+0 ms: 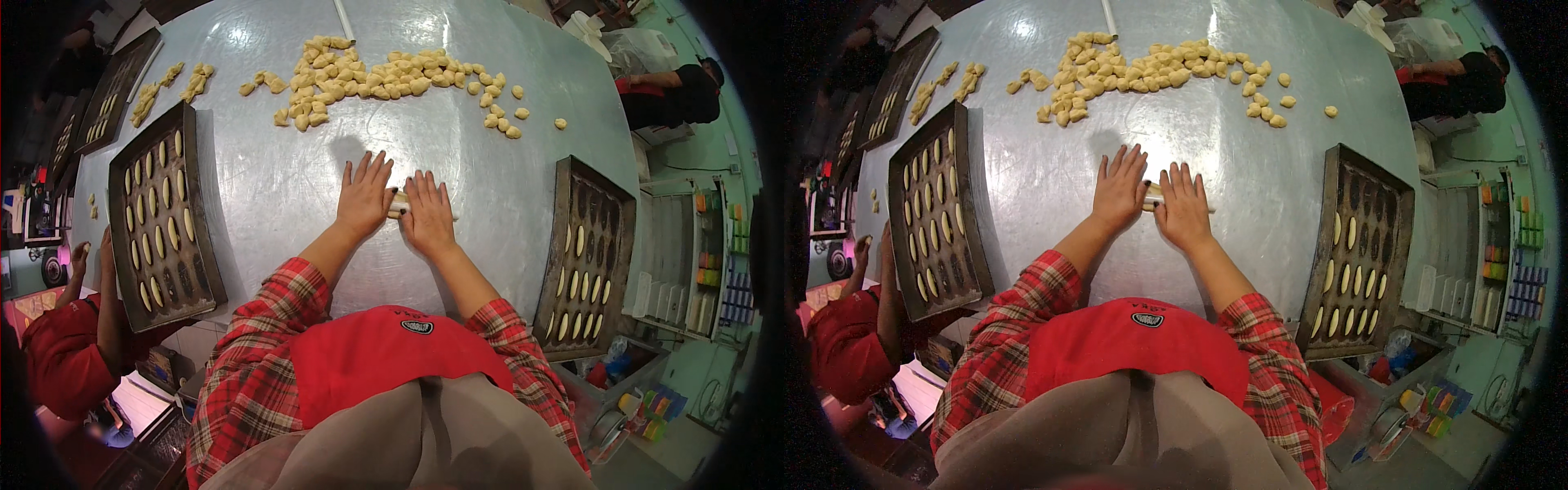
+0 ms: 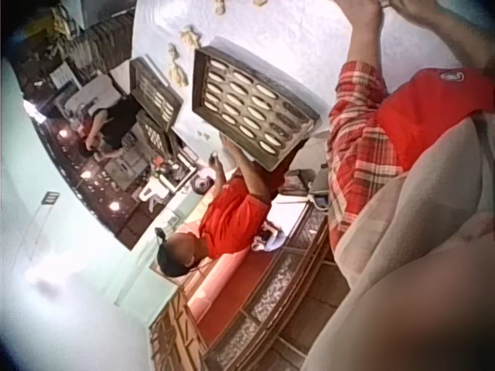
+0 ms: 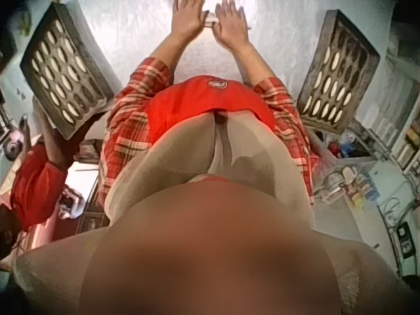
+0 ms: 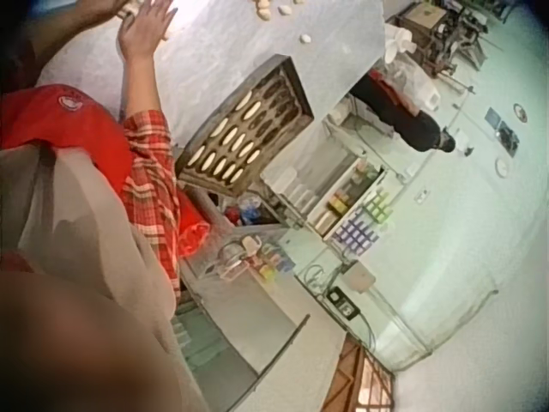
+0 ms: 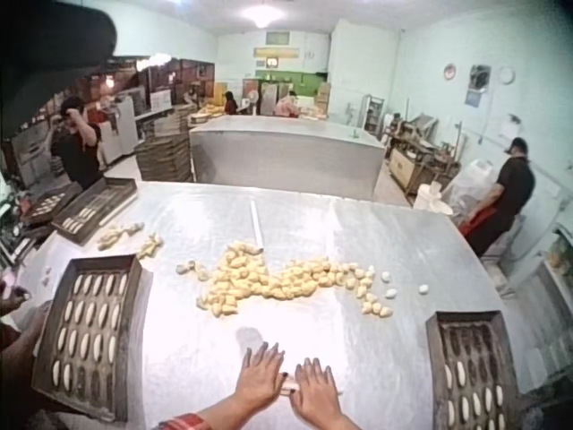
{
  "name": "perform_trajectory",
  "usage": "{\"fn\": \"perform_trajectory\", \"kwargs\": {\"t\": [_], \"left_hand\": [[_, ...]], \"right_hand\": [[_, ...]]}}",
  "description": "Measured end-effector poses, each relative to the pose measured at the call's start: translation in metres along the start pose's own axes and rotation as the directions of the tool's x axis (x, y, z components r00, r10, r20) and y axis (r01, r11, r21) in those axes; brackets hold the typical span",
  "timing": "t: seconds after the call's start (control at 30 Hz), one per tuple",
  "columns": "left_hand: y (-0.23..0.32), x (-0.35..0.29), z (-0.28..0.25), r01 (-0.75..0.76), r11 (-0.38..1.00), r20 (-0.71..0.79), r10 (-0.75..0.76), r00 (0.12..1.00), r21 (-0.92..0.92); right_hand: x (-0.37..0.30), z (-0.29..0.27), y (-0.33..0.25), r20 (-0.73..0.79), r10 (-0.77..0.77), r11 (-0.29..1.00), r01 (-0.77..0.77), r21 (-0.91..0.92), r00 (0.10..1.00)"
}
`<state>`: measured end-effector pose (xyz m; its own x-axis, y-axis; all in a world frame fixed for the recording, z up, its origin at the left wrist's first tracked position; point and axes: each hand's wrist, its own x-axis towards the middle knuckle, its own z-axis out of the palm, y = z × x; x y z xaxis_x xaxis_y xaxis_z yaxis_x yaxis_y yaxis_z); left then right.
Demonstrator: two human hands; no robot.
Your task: Rolling small pieces of dough into shapes and placing them onto a baking tray.
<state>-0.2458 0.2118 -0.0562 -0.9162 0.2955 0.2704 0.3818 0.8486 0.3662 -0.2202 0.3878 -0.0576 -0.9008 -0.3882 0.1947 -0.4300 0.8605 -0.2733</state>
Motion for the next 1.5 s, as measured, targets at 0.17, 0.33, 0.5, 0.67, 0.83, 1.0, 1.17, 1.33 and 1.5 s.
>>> {"fn": "perform_trajectory", "kwargs": {"t": [0.17, 0.33, 0.5, 0.67, 0.83, 1.0, 1.17, 1.33, 1.5], "left_hand": [[0.013, -0.039, -0.014, -0.041, 0.999, 0.027, 0.041, 0.999, 0.009], [0.025, -0.087, -0.026, -0.069, 0.998, 0.132, 0.070, 0.989, -0.016], [0.036, -0.129, -0.043, -0.120, 0.992, 0.288, 0.128, 0.949, -0.045], [0.024, -0.138, -0.031, -0.052, 0.967, 0.150, 0.092, 0.984, -0.248], [-0.001, -0.071, -0.016, -0.006, 0.994, 0.067, 0.013, 0.998, -0.107], [0.001, -0.029, -0.006, -0.059, 0.997, 0.115, 0.064, 0.991, -0.044], [0.001, -0.066, -0.014, -0.072, 0.978, 0.035, 0.080, 0.996, -0.198], [0.008, -0.060, -0.035, -0.018, 0.978, -0.091, -0.001, 0.996, -0.207], [0.014, -0.070, -0.010, -0.060, 0.994, 0.135, 0.071, 0.988, -0.089]], "right_hand": [[-0.036, -0.006, -0.019, -0.002, -0.037, 0.999, 0.037, 0.033, 0.999], [-0.074, -0.018, -0.038, 0.023, -0.089, 0.996, 0.088, 0.016, 0.996], [-0.080, -0.029, -0.032, -0.070, -0.154, 0.986, 0.158, 0.053, 0.986], [-0.073, -0.023, 0.000, -0.189, -0.116, 0.988, 0.134, 0.082, 0.975], [-0.038, -0.027, 0.046, -0.239, 0.161, 0.981, -0.182, -0.071, 0.958], [-0.008, -0.006, 0.009, -0.192, -0.109, 0.991, 0.121, 0.049, 0.975], [-0.033, 0.000, -0.006, -0.165, -0.131, 0.978, 0.154, 0.141, 0.978], [-0.033, -0.009, -0.002, -0.188, -0.089, 0.968, 0.129, 0.215, 0.978], [-0.041, 0.005, -0.010, -0.104, -0.067, 0.997, 0.072, 0.038, 0.992]]}}
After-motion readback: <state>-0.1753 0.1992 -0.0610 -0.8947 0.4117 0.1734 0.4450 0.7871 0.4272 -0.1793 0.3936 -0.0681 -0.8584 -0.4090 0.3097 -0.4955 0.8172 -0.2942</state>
